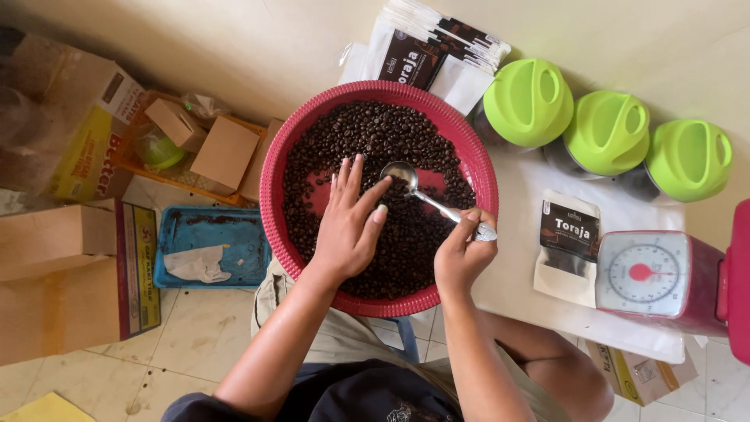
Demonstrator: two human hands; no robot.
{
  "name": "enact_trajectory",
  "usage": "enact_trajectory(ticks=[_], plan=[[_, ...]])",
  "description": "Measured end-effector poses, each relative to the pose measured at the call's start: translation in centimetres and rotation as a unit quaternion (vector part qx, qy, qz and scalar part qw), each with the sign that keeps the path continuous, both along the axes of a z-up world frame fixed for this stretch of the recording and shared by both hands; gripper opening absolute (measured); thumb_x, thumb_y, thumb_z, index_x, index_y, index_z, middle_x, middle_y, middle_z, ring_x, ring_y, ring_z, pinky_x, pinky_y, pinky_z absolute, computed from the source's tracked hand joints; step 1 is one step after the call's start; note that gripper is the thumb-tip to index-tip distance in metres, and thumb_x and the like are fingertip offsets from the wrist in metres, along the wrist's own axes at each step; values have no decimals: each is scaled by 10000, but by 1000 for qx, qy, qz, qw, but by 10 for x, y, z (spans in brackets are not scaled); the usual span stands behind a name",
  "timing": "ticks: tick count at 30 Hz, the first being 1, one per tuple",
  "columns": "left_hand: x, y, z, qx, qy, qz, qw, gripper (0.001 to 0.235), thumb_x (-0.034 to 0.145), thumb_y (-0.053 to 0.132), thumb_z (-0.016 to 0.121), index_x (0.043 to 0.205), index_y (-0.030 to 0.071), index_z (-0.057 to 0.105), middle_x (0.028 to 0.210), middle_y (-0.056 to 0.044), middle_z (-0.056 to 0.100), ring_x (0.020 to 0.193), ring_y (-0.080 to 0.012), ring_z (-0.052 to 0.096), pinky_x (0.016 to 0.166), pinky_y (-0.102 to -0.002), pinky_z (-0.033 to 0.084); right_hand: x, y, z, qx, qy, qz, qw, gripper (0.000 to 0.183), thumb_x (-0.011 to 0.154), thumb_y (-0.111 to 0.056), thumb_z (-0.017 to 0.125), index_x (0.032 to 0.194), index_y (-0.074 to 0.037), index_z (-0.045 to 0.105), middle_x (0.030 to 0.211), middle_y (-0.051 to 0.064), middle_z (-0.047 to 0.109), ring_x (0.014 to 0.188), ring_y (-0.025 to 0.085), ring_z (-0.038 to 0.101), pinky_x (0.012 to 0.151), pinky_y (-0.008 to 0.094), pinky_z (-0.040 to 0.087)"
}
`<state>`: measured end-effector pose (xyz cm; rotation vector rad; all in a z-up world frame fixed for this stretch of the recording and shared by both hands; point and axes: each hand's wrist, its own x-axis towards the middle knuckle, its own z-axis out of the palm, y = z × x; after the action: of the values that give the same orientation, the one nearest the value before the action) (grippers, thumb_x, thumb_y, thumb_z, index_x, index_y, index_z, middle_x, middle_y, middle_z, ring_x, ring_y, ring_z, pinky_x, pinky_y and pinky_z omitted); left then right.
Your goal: Scooping roasted coffee beans into a bag, weighing it on a scale, and folding the bag for packaging.
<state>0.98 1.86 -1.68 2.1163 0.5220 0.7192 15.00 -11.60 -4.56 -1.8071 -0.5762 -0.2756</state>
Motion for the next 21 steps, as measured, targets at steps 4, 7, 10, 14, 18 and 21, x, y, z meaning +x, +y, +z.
enact_trajectory(ticks=[4, 7, 10, 14, 18, 21], plan=[[1, -4, 0, 69, 25, -15, 997, 517, 1087, 443, 372, 1495, 173, 539, 1682, -242, 134, 1547, -475, 17, 1223, -622, 48, -2, -11, 14, 12, -1, 4, 1000, 229, 1108, -111, 447, 899, -84, 535, 746, 90, 745, 662, 171, 717, 690, 274, 547], [1, -7, -2, 111, 45, -32, 992, 540, 1084, 482, 353, 1519, 206, 516, 1685, -265, 66, 1546, -477, -43, 1208, -648, 0, -5, -21, 21, -9, 10, -7, 1000, 221, 1113, -136, 432, 917, -121, 533, 762, 44, 750, 563, 85, 617, 601, 229, 503], [3, -9, -2, 117, 53, -55, 990, 587, 1083, 525, 296, 1564, 232, 459, 1686, -273, 18, 1544, -461, -95, 1189, -657, -56, -9, -25, 33, -4, 16, -14, 1000, 220, 1097, -120, 441, 897, -114, 530, 738, 54, 746, 498, 70, 553, 542, 218, 481], [7, -13, 1, 137, 56, -92, 985, 671, 1049, 596, 247, 1595, 235, 395, 1689, -276, 7, 1554, -453, -88, 1186, -672, -48, -11, -34, 40, -8, 17, -18, 1000, 209, 1098, -143, 447, 918, -121, 550, 742, 66, 745, 512, 85, 586, 525, 220, 463], [11, -17, -1, 165, 71, -116, 977, 690, 1038, 605, 250, 1600, 227, 380, 1688, -280, 10, 1553, -458, -83, 1172, -698, -42, -11, -44, 47, -8, 39, -5, 999, 207, 1105, -162, 442, 942, -133, 566, 817, 94, 760, 588, 96, 615, 581, 243, 461], [16, -21, 6, 172, 75, -132, 973, 702, 1036, 620, 253, 1623, 244, 338, 1693, -266, 5, 1556, -441, -93, 1172, -688, -56, -2, -58, 41, -15, 34, -6, 999, 213, 1110, -154, 433, 950, -125, 569, 834, 102, 759, 639, 120, 645, 622, 260, 469]])
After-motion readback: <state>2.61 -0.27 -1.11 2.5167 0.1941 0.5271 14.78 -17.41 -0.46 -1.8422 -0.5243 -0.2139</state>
